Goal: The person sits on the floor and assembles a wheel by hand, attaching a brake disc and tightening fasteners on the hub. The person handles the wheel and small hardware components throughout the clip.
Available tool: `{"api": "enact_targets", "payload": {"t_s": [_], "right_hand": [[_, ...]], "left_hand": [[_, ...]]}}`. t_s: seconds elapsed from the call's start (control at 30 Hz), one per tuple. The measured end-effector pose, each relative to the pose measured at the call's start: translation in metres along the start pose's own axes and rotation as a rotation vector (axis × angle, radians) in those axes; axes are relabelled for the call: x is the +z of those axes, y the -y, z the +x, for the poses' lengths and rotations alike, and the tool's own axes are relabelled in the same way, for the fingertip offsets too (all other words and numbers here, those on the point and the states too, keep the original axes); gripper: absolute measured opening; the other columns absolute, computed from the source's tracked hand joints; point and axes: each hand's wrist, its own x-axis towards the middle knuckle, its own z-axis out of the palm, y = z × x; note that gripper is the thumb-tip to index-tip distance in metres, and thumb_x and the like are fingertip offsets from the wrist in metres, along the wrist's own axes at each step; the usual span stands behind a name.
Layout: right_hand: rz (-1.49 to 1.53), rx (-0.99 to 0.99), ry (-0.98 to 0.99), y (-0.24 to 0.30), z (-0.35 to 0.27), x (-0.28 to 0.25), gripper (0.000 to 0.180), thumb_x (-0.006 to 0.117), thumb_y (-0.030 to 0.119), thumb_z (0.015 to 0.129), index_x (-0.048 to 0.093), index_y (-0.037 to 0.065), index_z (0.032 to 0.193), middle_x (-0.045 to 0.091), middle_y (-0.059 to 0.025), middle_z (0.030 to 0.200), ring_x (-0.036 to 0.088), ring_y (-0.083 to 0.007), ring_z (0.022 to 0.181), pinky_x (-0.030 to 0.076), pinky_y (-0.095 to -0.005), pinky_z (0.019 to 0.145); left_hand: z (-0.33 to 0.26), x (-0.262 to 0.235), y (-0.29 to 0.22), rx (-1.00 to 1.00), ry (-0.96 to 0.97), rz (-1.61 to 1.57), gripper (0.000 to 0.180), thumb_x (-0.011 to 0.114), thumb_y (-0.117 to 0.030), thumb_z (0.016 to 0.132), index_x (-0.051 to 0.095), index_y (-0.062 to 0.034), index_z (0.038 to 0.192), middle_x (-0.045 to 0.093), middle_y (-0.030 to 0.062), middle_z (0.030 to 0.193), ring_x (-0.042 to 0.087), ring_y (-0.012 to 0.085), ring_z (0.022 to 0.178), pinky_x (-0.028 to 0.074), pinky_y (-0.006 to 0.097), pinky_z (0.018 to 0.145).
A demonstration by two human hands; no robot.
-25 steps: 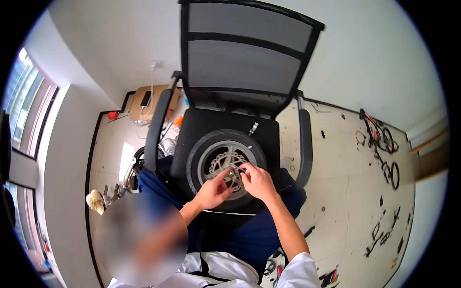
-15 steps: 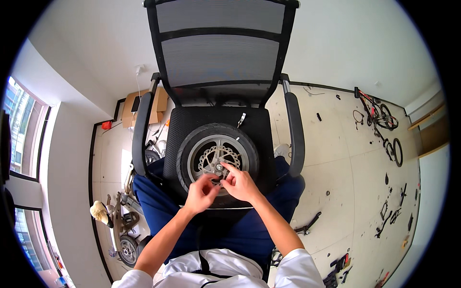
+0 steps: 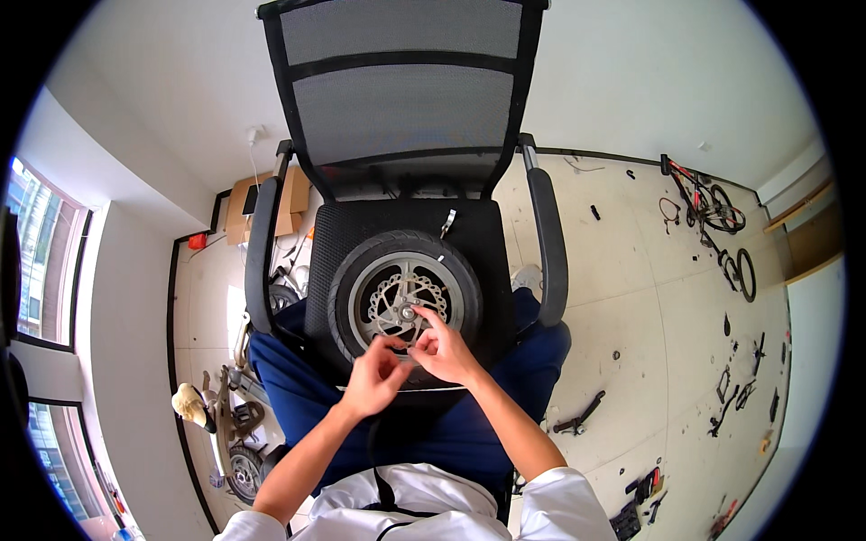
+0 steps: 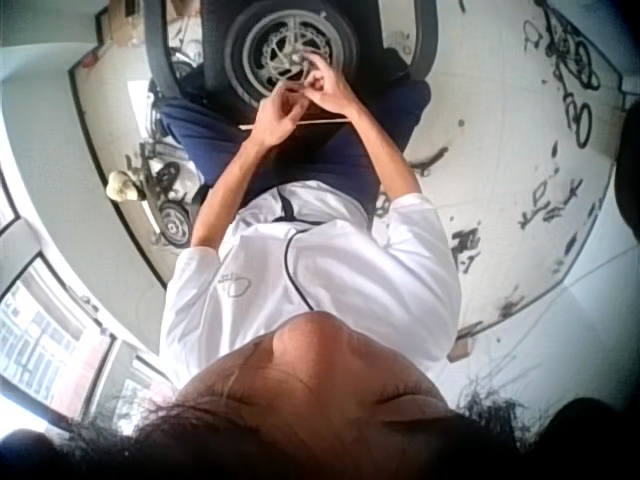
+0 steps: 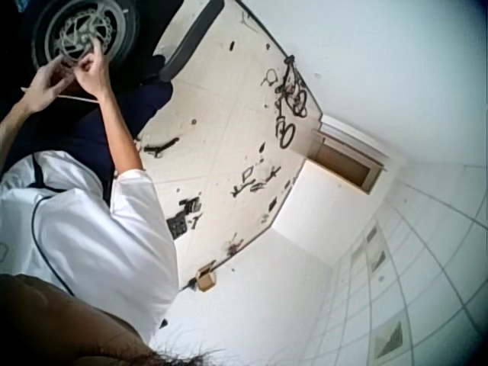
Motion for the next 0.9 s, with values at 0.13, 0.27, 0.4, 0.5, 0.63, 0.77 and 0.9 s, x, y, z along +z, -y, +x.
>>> {"api": "enact_targets", "payload": {"t_s": [0.13,0.27,0.4,0.5,0.63,0.77,0.9], "right_hand": [[-0.042,-0.016,-0.038,0.005,-0.001,0.002,0.072,0.069,0.004,0.086,0.039,0.01,0.151,0.065,-0.005,0.076,0.059,-0.0099,0.061,0.047,-0.0265,0.059],[-0.101,-0.046,-0.041,0.001,-0.002,-0.001,0.074,0.07,0.005,0.085,0.038,0.009,0.151,0.066,-0.0062,0.077,0.061,-0.0126,0.061,0.049,-0.0282,0.06],[-0.159,-0.056,0.056,0.002,-0.009,-0.005,0.077,0.071,0.005,0.084,0.036,0.01,0.152,0.066,-0.0058,0.077,0.061,-0.0126,0.061,0.05,-0.0286,0.061],[-0.156,0.017,0.028,0.003,-0.005,-0.002,0.078,0.073,0.006,0.085,0.035,0.01,0.153,0.066,-0.0052,0.076,0.06,-0.0124,0.061,0.05,-0.0283,0.061],[-0.153,-0.005,-0.014,0.006,-0.003,-0.003,0.071,0.073,0.008,0.086,0.04,0.008,0.149,0.068,-0.0056,0.079,0.062,-0.0129,0.062,0.05,-0.0287,0.061],[-0.121,-0.077,-0.02,-0.012,-0.001,-0.004,0.07,0.073,0.004,0.087,0.04,0.01,0.15,0.065,-0.0034,0.078,0.058,-0.0062,0.062,0.047,-0.0241,0.059],[-0.174,-0.007,0.024,0.006,-0.005,-0.005,0.072,0.076,0.004,0.086,0.04,0.007,0.148,0.065,-0.0042,0.08,0.057,-0.0056,0.064,0.046,-0.0234,0.059]], "left_hand": [[0.032,-0.013,0.002,0.006,-0.114,0.032,0.064,0.066,-0.014,0.092,0.037,0.0008,0.147,0.065,0.0118,0.068,0.064,0.0256,0.058,0.05,0.037,0.059],[0.033,0.002,0.004,0.079,-0.015,0.065,0.05,0.066,-0.012,0.095,0.048,0.0032,0.138,0.062,0.005,0.069,0.055,0.0105,0.058,0.046,0.029,0.056],[0.001,0.006,0.004,-0.048,0.11,0.109,0.033,0.067,-0.018,0.095,0.062,0.0017,0.12,0.057,0.0067,0.059,0.052,0.0121,0.051,0.041,0.03,0.052],[0.001,0.003,0.002,-0.015,0.04,0.122,0.037,0.067,-0.016,0.094,0.058,0.001,0.125,0.057,0.0062,0.059,0.05,0.0117,0.049,0.041,0.03,0.052],[0.028,-0.002,-0.004,0.008,-0.138,0.018,0.051,0.067,-0.015,0.093,0.05,0.0017,0.139,0.063,0.0088,0.068,0.056,0.0128,0.056,0.045,0.031,0.056],[0.025,0.008,0.012,0.052,0.055,0.085,0.035,0.064,-0.024,0.097,0.061,0.0019,0.121,0.067,0.0103,0.071,0.06,0.0148,0.059,0.049,0.033,0.058],[-0.009,0.017,-0.015,0.005,0.137,0.107,0.04,0.069,-0.022,0.093,0.05,-0.0027,0.123,0.063,0.0106,0.063,0.062,0.0229,0.053,0.047,0.036,0.053]]}}
